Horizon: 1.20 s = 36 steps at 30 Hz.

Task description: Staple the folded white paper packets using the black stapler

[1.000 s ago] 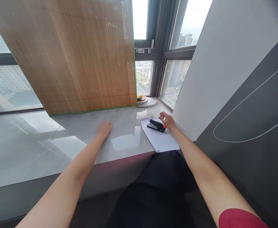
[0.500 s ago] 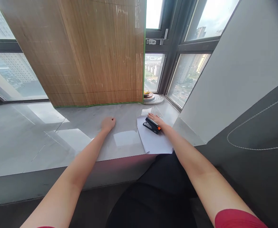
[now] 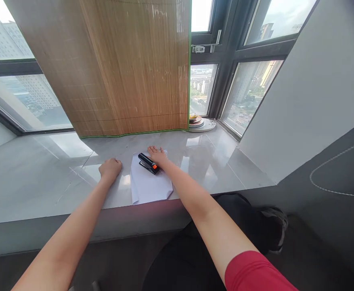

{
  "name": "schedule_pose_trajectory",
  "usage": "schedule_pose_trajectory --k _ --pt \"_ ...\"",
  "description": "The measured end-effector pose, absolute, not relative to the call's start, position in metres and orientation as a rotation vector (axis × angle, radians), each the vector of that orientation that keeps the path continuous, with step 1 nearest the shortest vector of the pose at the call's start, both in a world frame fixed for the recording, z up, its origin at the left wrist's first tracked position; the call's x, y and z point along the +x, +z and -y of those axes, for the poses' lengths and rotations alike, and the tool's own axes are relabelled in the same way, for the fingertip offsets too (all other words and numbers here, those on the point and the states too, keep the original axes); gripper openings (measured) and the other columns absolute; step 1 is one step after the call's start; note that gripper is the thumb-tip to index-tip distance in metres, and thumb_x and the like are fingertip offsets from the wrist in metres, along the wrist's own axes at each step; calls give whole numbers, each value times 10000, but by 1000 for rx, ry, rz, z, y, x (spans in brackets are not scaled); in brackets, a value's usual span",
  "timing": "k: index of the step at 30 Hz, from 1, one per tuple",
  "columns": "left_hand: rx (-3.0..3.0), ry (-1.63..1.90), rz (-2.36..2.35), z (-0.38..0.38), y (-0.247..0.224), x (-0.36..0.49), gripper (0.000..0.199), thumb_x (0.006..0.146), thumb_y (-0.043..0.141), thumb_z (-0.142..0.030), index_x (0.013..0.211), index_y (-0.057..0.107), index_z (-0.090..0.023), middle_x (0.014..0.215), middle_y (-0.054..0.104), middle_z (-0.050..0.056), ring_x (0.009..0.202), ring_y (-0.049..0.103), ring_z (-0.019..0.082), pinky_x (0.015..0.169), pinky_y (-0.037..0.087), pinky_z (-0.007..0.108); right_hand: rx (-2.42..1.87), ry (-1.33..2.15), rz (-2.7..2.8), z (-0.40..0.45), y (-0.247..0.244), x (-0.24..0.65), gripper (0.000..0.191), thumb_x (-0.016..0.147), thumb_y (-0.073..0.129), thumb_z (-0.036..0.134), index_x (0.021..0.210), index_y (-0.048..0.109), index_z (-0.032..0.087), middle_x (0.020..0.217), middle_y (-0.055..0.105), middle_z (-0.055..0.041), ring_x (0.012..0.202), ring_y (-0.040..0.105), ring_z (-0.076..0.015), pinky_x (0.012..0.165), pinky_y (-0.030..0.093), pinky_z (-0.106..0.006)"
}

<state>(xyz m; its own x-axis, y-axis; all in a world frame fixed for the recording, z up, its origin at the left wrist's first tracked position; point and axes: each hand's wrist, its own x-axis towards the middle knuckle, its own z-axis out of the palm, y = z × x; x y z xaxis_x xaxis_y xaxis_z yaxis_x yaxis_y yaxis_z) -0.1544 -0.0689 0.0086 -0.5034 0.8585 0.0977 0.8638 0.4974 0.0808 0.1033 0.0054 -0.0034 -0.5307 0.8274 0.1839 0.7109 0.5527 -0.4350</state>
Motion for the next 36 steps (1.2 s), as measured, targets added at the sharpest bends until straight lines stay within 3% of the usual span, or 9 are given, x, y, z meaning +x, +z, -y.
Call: schedule_pose_trajectory --k 3,6,8,13,18,25,27,32,36 --pt "-1559 -211 2680 65 9 -150 484 987 419 -332 1152 807 -94 1247 748 295 1132 723 446 880 562 492 -1322 398 2229 -5 10 125 478 1115 455 429 1545 601 278 1602 598 -98 1491 539 -305 1182 448 -471" --pt "-1554 -225 2681 66 10 -149 500 990 402 -322 1169 803 -83 1257 747 297 1135 723 451 886 559 503 -1594 369 2087 -6 18 200 497 1124 359 401 1177 802 183 1169 796 -168 1106 737 -306 917 525 -397" --pt "-1553 -233 2682 67 10 -150 504 994 397 -325 1171 800 -81 1269 745 294 1137 721 455 889 558 508 -1934 228 2001 -1 17 267 465 1092 427 398 1025 825 168 1102 794 -177 1081 737 -301 895 508 -364" --pt "-1570 -252 2693 66 8 -152 493 997 407 -339 1162 798 -88 1283 738 292 1157 712 461 893 553 503 -2259 103 1769 18 1 383 401 1032 468 274 1108 808 76 1121 765 -255 1071 747 -357 862 518 -388" --pt "-1567 -256 2699 67 10 -149 492 1000 404 -310 1195 788 -71 1287 732 299 1150 717 455 901 547 488 -2254 59 1812 16 -11 384 371 1028 488 259 1083 821 107 1105 765 -244 1035 752 -327 845 511 -365" --pt "-1575 -261 2694 68 11 -149 485 998 402 -317 1174 790 -85 1278 740 288 1153 713 455 909 549 500 -1661 221 1830 24 -2 318 541 1095 461 459 678 680 193 742 706 -78 772 648 -204 753 437 -309" --pt "-1582 -272 2698 68 11 -149 479 1000 403 -335 1146 793 -97 1264 745 282 1140 714 450 901 550 496 -1426 414 1868 33 0 270 513 1086 481 504 725 679 199 773 711 -45 782 641 -187 756 444 -292" --pt "-1572 -255 2695 69 13 -148 464 995 412 -324 1137 788 -92 1264 742 291 1136 714 448 906 548 492 -1134 716 2048 57 -3 148 384 952 737 530 1164 698 211 1239 754 -85 1114 677 -234 874 488 -285" --pt "-1575 -232 2693 69 14 -147 462 996 417 -322 1150 788 -92 1260 746 287 1151 711 451 923 546 493 -1231 708 2167 67 -2 115 256 909 774 343 1104 685 202 1114 776 -88 987 689 -240 774 466 -279"
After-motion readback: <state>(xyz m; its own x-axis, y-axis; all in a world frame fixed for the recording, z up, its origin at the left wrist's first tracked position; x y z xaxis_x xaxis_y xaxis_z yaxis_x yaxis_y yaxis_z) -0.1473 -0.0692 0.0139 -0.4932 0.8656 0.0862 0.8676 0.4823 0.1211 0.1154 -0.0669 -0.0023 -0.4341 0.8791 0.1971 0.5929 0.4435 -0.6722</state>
